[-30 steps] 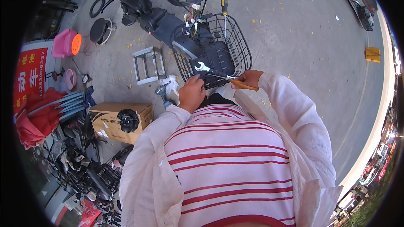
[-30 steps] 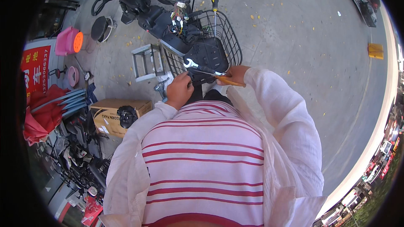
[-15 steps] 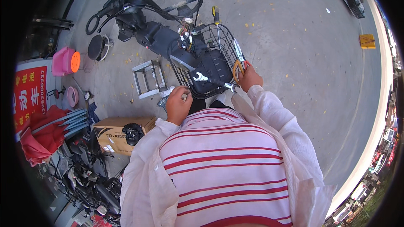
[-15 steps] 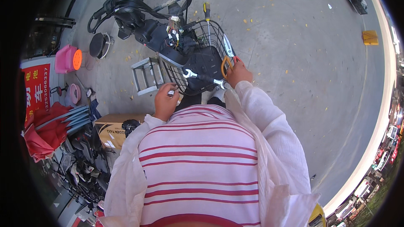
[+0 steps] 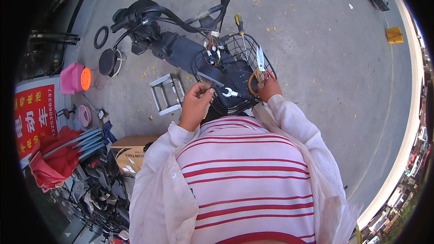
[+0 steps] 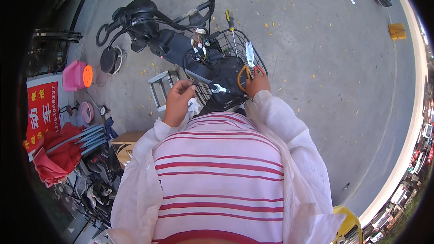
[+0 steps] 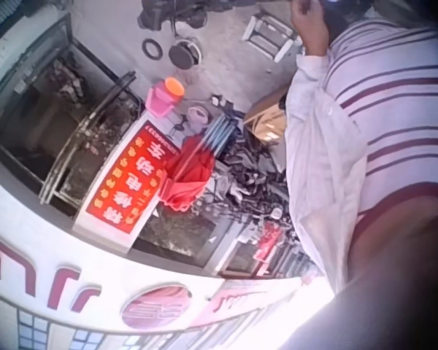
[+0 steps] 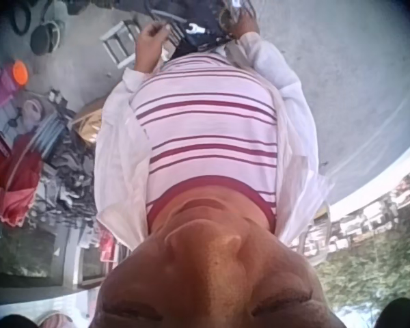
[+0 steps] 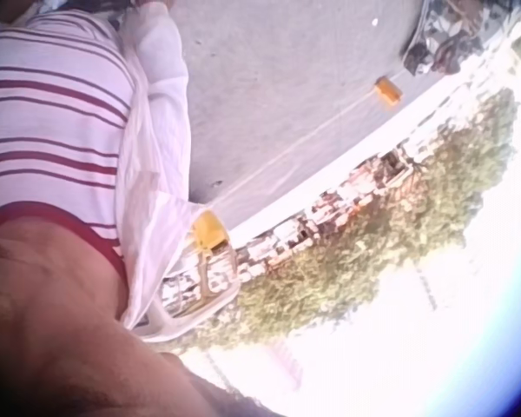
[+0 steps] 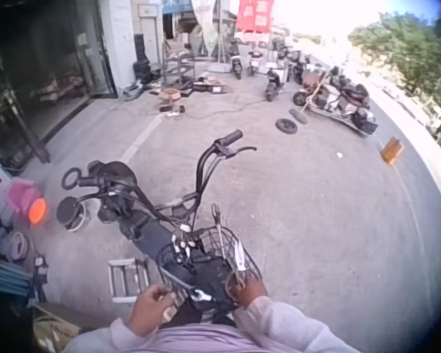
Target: The person repairs the wiring of an electric scooter's headlight. They strip wires, connect them, and use a wrench to tighten components near the handlebar basket.
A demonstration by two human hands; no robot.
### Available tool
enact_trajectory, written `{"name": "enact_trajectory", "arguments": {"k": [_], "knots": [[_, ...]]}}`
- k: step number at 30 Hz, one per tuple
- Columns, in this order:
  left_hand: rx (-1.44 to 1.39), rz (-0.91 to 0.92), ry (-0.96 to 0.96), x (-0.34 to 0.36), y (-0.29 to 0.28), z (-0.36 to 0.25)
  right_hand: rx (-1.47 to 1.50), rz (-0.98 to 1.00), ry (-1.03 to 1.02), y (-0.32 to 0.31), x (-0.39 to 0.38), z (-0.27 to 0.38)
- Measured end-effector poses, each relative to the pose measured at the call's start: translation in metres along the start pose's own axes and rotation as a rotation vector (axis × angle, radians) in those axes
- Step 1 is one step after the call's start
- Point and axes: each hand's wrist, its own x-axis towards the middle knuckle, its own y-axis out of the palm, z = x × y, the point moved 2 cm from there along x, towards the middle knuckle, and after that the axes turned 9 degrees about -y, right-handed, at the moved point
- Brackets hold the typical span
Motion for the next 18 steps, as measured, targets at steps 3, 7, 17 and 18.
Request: {"name": "enact_trajectory", "arguments": {"k": [3,7,17,18], "knots": [[0.027,0.016,0.091,0.013,-0.005,-0.014,-0.051,-0.085,-0.014,-0.004,0.0,0.005],[0.167,-0.04,0.197,0.024,-0.013,-0.026,0.209,-0.127,-0.09,-0.052,-0.014,0.06],[0.991,-0.055,1.154,0.038,-0.016,-0.082,1.483,0.607,0.226,-0.082,-0.038,0.188],[1.012,-0.039,1.186,0.041,-0.02,-0.083,1.486,0.602,0.203,-0.078,-0.036,0.191]]}}
